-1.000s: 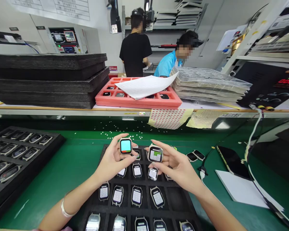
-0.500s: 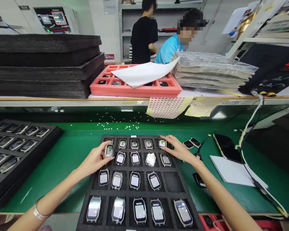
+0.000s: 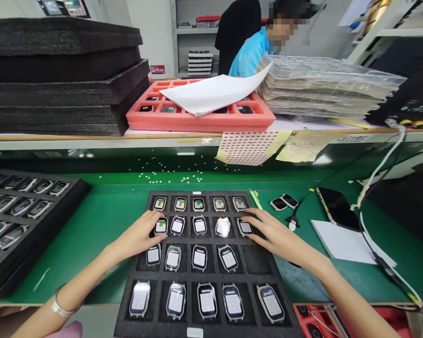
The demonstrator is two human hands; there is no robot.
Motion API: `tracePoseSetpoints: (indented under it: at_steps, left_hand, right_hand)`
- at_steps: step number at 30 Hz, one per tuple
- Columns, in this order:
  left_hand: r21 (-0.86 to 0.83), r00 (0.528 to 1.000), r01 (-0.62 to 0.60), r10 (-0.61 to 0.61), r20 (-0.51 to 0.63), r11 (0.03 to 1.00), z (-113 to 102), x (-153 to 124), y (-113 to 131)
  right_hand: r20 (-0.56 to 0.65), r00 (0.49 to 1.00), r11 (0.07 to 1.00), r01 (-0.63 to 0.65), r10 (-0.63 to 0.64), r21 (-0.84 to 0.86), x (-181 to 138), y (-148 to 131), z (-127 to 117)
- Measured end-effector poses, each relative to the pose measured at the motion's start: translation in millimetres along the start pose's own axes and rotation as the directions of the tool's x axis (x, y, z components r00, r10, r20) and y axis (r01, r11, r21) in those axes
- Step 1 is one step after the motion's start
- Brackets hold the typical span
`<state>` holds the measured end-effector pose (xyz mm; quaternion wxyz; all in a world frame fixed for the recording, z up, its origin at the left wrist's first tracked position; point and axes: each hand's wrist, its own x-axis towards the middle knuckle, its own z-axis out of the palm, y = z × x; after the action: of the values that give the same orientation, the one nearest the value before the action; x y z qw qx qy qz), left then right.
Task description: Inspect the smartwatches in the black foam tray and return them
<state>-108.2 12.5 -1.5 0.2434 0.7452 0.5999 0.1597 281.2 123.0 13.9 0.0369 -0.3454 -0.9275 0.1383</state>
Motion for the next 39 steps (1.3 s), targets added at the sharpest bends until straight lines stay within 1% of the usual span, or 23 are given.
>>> tracePoseSetpoints:
  at_steps: [2,4,9,11,15,17,19,21,23,25,26,28,29,30,32,33,35,36,38,39]
  left_hand:
    - [-0.043,1.0,0.001,0.0,0.031,0.999,-2,1,-1]
    - [-0.046,0.999,0.015,-0.013,0.04,0.999,-5,1,1]
    - [0.025,0.996,0.086,-0.087,0.019,0.996,-12,2,5]
    - [0.08,0.996,0.083,-0.086,0.033,0.993,-15,3,6]
    - [0.271,0.998,-0.019,0.0,0.069,0.963,-17,-1,10]
    - [0.386,0.999,-0.026,0.017,0.027,0.922,-17,-2,16]
    - [0.44,0.998,-0.053,0.065,-0.013,0.897,-15,1,24]
    - [0.439,0.989,-0.132,0.145,0.003,0.889,-12,9,33]
    - [0.437,0.978,-0.207,0.196,0.069,0.876,-5,22,42]
    - [0.475,0.975,-0.219,0.176,0.133,0.853,4,36,49]
    - [0.503,0.978,-0.203,0.143,0.154,0.84,8,43,52]
    - [0.542,0.983,-0.18,0.125,0.138,0.821,15,52,56]
    - [0.553,0.983,-0.181,0.131,0.128,0.813,17,54,56]
    - [0.556,0.981,-0.193,0.145,0.128,0.808,19,55,55]
    - [0.531,0.968,-0.251,0.204,0.147,0.81,23,51,48]
    - [0.512,0.963,-0.269,0.243,0.119,0.816,25,48,42]
    - [0.466,0.935,-0.337,0.349,0.062,0.818,31,41,28]
    - [0.439,0.923,-0.356,0.384,0.026,0.825,33,39,20]
    - [0.359,0.904,-0.382,0.426,-0.048,0.852,35,37,8]
    - [0.295,0.901,-0.384,0.425,-0.089,0.875,34,37,5]
  right_hand:
    - [-0.014,1.0,1.0,-0.003,0.003,0.014,-2,-1,3]
    - [-0.025,1.0,0.999,-0.002,0.003,0.033,-1,0,5]
    - [-0.038,0.999,0.999,0.009,-0.008,0.041,2,4,6]
    - [-0.027,1.0,1.0,0.011,-0.011,0.005,3,4,5]
    - [0.015,1.0,0.992,0.022,-0.02,-0.128,10,0,2]
    - [0.027,0.999,0.985,0.025,-0.021,-0.173,15,-2,1]
    - [0.029,0.999,0.984,0.028,-0.023,-0.178,19,-3,0]
    - [0.023,0.999,0.992,0.038,-0.035,-0.123,20,-3,-1]
    - [0.02,0.999,0.999,0.051,-0.051,-0.008,17,-2,-4]
    - [0.023,0.999,0.989,0.038,-0.041,0.14,11,-2,-8]
    - [0.025,1.0,0.975,0.012,-0.018,0.222,8,-2,-11]
    - [0.007,0.998,0.914,-0.06,0.063,0.401,3,-3,-19]
    - [-0.013,0.994,0.861,-0.089,0.11,0.501,2,-5,-23]
    - [-0.031,0.988,0.792,-0.103,0.153,0.602,2,-7,-27]
    - [-0.058,0.975,0.616,-0.088,0.213,0.783,5,-14,-37]
    - [-0.064,0.972,0.524,-0.067,0.228,0.849,8,-20,-42]
    - [-0.076,0.968,0.366,-0.017,0.239,0.93,17,-33,-51]
    - [-0.091,0.966,0.31,0.012,0.241,0.951,23,-41,-56]
    - [-0.138,0.96,0.23,0.081,0.244,0.97,35,-58,-64]
    - [-0.166,0.955,0.199,0.117,0.248,0.973,41,-66,-69]
